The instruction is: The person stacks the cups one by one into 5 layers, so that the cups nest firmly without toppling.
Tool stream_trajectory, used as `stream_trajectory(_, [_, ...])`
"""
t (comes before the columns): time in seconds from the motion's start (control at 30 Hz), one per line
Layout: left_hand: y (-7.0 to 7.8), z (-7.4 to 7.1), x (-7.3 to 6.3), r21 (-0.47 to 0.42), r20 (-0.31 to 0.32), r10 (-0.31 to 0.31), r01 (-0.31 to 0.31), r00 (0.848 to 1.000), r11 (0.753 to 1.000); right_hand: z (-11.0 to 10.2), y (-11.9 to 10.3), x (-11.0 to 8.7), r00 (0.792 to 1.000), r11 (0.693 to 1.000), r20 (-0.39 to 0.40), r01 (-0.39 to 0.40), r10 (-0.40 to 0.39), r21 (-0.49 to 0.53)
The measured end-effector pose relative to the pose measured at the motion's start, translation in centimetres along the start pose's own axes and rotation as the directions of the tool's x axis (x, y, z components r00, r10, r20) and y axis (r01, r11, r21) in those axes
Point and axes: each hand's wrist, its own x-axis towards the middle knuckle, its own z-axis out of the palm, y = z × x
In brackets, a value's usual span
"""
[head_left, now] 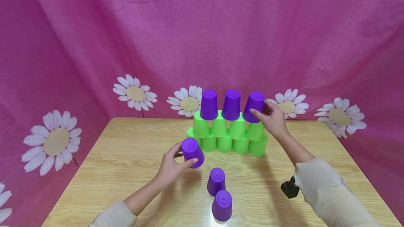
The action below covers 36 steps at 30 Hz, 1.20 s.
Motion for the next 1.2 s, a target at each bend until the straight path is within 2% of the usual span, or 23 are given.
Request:
stream_trajectory(0.33, [1.2,-0.4,0.7,0.014,0.011,0.014,-0.015,1.000,1.000,-0.4,-0.4,-0.6,1.000,0.999,-0.014,-0.013,0.013,0.029])
stream_trajectory(0.63, [2.1,-0.9,1.7,0.035,-0.002,0.050,-0.050,0.999,0.998,-0.7,-0.5,-2.0,0.990,0.997,-0.138,0.034,-0.024,0.075])
stream_trajectory(0.77, [2.5,-1.2,1.9,0.054,-0.008,0.045,-0.045,0.999,0.998,-0.5,-0.5,-3.5,0.979,0.994,-0.199,0.064,-0.044,0.091])
stream_trajectory(0.87, [2.8,-1.4,1.9,0.063,-0.009,0.038,-0.038,0.999,0.997,-0.3,-0.4,-4.9,0.974,0.991,-0.218,0.092,-0.069,0.098])
stream_trajectory(1.0, [3.1,-1.6,2.2,0.073,-0.013,0.043,-0.042,0.999,0.996,0.0,-0.2,-6.6,0.974,0.984,-0.201,0.134,-0.108,0.121])
stream_trajectory(1.2, [3.4,-1.7,2.7,0.081,-0.020,0.046,-0.045,0.999,0.996,0.2,-0.1,-8.3,0.971,0.949,-0.106,0.231,-0.213,0.214])
